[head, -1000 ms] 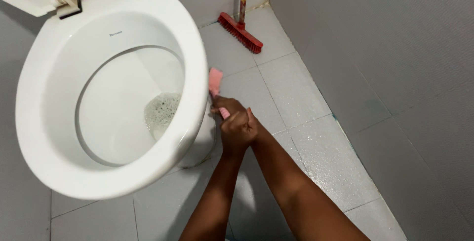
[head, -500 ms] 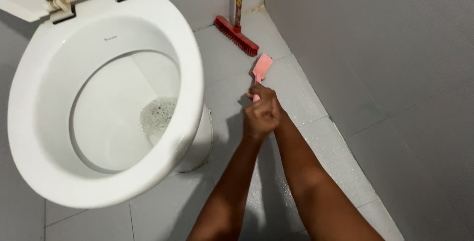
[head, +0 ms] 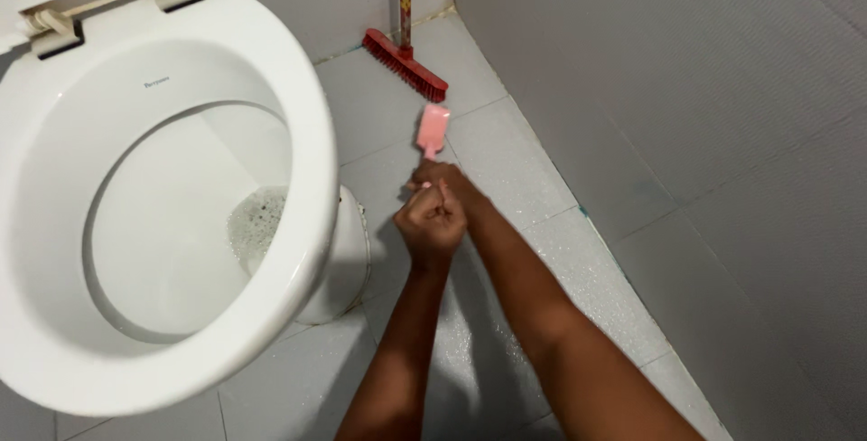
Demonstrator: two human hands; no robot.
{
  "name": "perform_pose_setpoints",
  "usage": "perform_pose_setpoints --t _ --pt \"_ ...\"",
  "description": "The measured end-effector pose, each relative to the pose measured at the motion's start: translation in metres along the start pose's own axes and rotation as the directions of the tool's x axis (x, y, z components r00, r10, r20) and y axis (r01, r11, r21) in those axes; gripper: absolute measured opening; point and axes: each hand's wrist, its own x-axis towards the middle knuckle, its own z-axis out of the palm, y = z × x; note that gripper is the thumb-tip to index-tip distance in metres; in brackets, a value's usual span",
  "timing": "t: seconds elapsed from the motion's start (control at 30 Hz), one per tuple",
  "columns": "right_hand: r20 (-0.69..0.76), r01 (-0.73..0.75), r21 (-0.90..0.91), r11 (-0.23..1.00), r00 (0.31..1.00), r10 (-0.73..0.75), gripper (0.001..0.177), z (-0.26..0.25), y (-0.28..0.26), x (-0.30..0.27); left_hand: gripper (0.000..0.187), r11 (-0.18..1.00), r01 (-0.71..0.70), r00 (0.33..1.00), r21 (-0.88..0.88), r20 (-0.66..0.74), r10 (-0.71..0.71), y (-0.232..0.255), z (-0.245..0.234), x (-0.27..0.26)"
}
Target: The person uses a pink scrub brush to clean around the base of the toilet and then uses a broom with a patterned handle to scrub the floor tiles and corners.
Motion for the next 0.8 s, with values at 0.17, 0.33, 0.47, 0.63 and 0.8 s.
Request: perform_pose_setpoints --t 0.17,0.33,0.47,0.63,0.8 --pt "-0.002 -0.102 -0.217 0.971 0.995 0.104 0.02 -0.032 0.034 -0.018 0.042 0.997 0.025 0.999 -0.071 0.037 -0.023 0.005 0.028 -0.009" --pt "0.07 -0.087 -0.069 0.994 0.993 0.092 0.021 -0.022 0.016 -0.018 0.039 0.995 -0.069 0.988 -0.066 0.131 0.077 0.023 0.012 0.0" --pt "0.106 -0.024 0.05 0.998 0.994 0.018 0.022 0.014 -0.017 -0.004 0.04 0.996 -0.068 0.993 0.054 0.103 0.062 0.014 -0.018 0.006" --pt "0.008 -0.069 0.345 0.936 0.997 0.07 0.024 0.026 -0.052 -0.017 0.041 0.987 -0.102 0.995 0.125 0.01 0.101 0.014 -0.033 -0.004" --pt "0.01 -0.027 0.641 0.767 1.0 0.028 0.026 0.024 -0.083 -0.057 0.04 0.986 -0.089 0.986 0.144 0.151 0.067 0.038 -0.016 -0.015"
